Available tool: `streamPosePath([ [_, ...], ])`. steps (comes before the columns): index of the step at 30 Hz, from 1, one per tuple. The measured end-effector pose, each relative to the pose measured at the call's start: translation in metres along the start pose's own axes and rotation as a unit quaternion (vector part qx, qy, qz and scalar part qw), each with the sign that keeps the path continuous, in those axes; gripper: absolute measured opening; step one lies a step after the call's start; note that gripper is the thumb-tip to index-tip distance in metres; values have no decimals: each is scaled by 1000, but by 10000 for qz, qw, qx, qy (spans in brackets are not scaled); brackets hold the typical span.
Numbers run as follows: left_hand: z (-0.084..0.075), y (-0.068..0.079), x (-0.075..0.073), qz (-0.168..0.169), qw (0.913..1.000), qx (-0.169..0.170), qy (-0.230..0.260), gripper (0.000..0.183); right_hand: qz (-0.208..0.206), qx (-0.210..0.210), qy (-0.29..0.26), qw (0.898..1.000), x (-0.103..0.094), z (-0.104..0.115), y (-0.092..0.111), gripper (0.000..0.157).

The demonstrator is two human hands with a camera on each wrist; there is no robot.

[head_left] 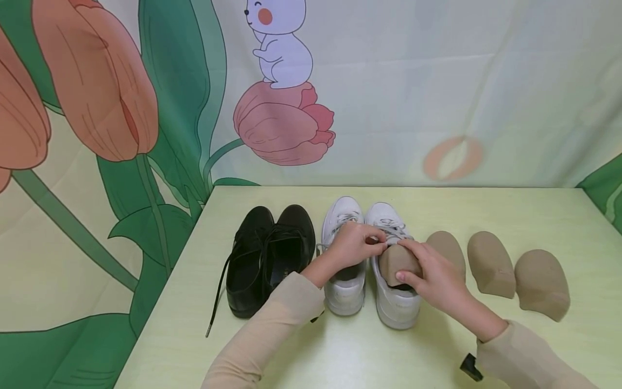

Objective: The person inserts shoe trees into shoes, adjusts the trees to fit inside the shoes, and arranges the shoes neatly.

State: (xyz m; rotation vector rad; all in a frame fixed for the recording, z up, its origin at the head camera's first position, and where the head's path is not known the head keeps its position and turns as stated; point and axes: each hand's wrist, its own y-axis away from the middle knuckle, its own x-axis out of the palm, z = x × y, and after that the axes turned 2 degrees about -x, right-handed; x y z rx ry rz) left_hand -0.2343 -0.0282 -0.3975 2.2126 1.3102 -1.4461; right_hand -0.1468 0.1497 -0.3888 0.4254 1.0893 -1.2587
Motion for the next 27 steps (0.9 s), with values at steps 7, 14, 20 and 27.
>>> streamPosePath([
  [7, -1, 0, -1, -21, 10000, -3, -18, 7, -27, 110, 105, 9999, 3, 1, 0, 56],
  [14, -1, 0, -1, -2, 9999, -74, 68, 7, -117, 111, 2, 9999, 5, 1, 0, 54],
  [20, 1, -1, 1, -2, 10000, -65, 32, 7, -86, 199, 136, 9997, 6, 0, 0, 54],
  [27, 1, 0, 1, -20, 10000, 4, -27, 7, -89, 380, 506, 9980, 4, 5, -1, 55],
])
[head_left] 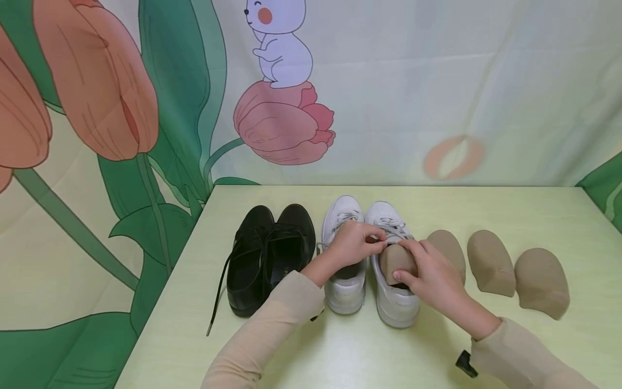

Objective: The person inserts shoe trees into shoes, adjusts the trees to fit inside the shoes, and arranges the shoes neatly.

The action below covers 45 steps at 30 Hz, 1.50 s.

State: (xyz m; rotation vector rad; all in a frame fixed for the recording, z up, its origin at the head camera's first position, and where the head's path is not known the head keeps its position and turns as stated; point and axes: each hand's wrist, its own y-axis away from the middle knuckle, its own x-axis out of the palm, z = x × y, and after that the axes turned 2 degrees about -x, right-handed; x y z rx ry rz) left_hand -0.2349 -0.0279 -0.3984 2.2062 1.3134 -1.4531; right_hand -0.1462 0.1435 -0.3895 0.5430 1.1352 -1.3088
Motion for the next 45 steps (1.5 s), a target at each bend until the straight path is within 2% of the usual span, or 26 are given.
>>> streamPosePath([
  [8, 0, 0, -1, -6, 9999, -95, 76, 7, 69, 74, -29, 9999, 2, 0, -5, 50],
  [16, 0, 0, 1, 22, 9998, -163, 98, 7, -44, 140, -115, 9998, 10, -5, -6, 49],
  [22, 0, 0, 1, 43, 9997, -217, 54, 8, 86, 54, -107, 9999, 6, -7, -6, 47],
  [29, 0, 0, 1, 24, 9997, -228, 90, 7, 286, -165, -178, 9993, -1, -10, -11, 35],
  [34, 0, 0, 2, 8, 9997, -203, 148, 7, 306, -146, -176, 9993, -2, -11, -14, 31],
  [45, -1, 0, 2, -36, 9997, -217, 86, 8, 208, 38, -44, 9998, 0, -12, -13, 31],
])
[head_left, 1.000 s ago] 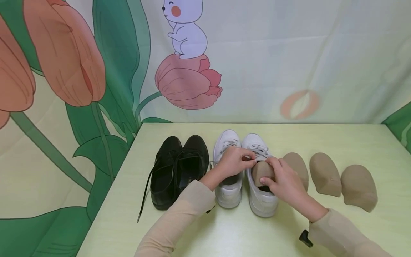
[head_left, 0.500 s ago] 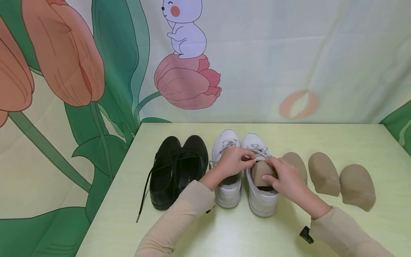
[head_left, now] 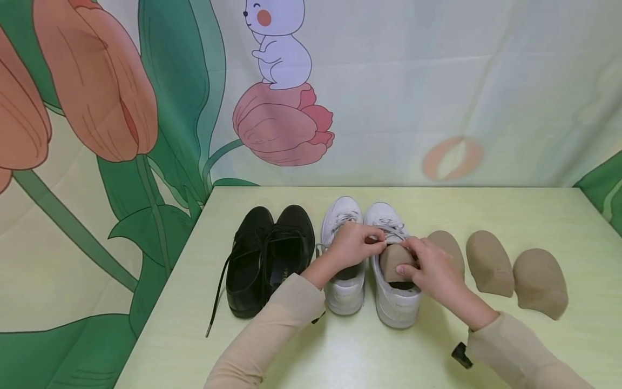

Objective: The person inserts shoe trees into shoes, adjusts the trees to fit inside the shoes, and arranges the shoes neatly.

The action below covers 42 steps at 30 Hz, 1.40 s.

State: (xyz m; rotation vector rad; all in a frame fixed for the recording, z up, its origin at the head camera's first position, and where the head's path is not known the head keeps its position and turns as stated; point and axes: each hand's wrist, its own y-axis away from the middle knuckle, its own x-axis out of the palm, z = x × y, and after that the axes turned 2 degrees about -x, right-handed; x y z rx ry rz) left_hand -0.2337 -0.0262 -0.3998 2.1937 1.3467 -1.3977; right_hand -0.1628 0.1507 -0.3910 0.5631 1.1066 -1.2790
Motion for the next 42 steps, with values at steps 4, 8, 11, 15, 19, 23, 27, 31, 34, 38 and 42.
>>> streamPosePath([
  [4, -1, 1, -1, 31, 10000, -49, 33, 8, 6, 89, -14, 10000, 2, 1, 1, 33],
  [8, -1, 1, -1, 21, 10000, -71, 39, 9, -28, 126, -16, 9999, 4, 2, 1, 35],
  [11, -1, 1, -1, 7, 10000, -81, 29, 9, -105, 91, -7, 9999, 5, 3, 2, 36],
  [15, -1, 1, 0, 5, 10000, -91, 21, 9, -236, 0, -1, 9997, 8, 2, 3, 37],
  [19, -1, 1, 0, 25, 9999, -105, 14, 9, -310, -45, -16, 9995, 10, 0, 4, 38],
  [23, -1, 2, 0, 63, 9999, -134, 6, 9, -261, -115, 2, 9996, 9, 0, 4, 38],
  [27, -1, 3, 0, 73, 9999, -150, 43, 8, -151, -257, 69, 9995, 6, 1, 4, 35],
  [31, -1, 3, -1, 71, 9999, -117, 64, 8, -213, -378, 264, 9987, 6, 3, 5, 37],
  [34, -1, 3, -1, 64, 9999, -85, 75, 8, -335, -455, 313, 9979, 6, 4, 5, 38],
  [38, 0, 3, -1, 33, 9999, -63, 90, 8, -376, -510, 223, 9977, 6, 4, 4, 34],
  [42, 0, 3, -1, 12, 9999, -66, 78, 8, -381, -509, 175, 9978, 6, 3, 4, 31],
])
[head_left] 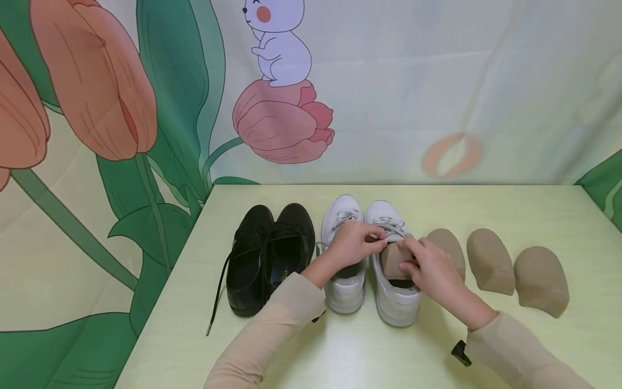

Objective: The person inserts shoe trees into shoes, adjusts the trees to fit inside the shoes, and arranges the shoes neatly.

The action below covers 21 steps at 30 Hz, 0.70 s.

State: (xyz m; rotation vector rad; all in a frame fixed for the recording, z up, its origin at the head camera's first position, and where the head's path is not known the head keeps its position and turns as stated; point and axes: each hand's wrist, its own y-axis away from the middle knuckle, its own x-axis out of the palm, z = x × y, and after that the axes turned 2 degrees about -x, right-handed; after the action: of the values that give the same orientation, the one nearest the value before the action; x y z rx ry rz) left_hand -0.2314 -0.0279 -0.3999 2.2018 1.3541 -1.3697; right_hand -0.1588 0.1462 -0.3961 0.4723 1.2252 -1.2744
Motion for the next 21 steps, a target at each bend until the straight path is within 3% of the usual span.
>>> streamPosePath([
  [21, -2, 1, -1, -23, 10000, -77, 7, 8, -70, 172, 89, 9998, 5, -3, 0, 29],
])
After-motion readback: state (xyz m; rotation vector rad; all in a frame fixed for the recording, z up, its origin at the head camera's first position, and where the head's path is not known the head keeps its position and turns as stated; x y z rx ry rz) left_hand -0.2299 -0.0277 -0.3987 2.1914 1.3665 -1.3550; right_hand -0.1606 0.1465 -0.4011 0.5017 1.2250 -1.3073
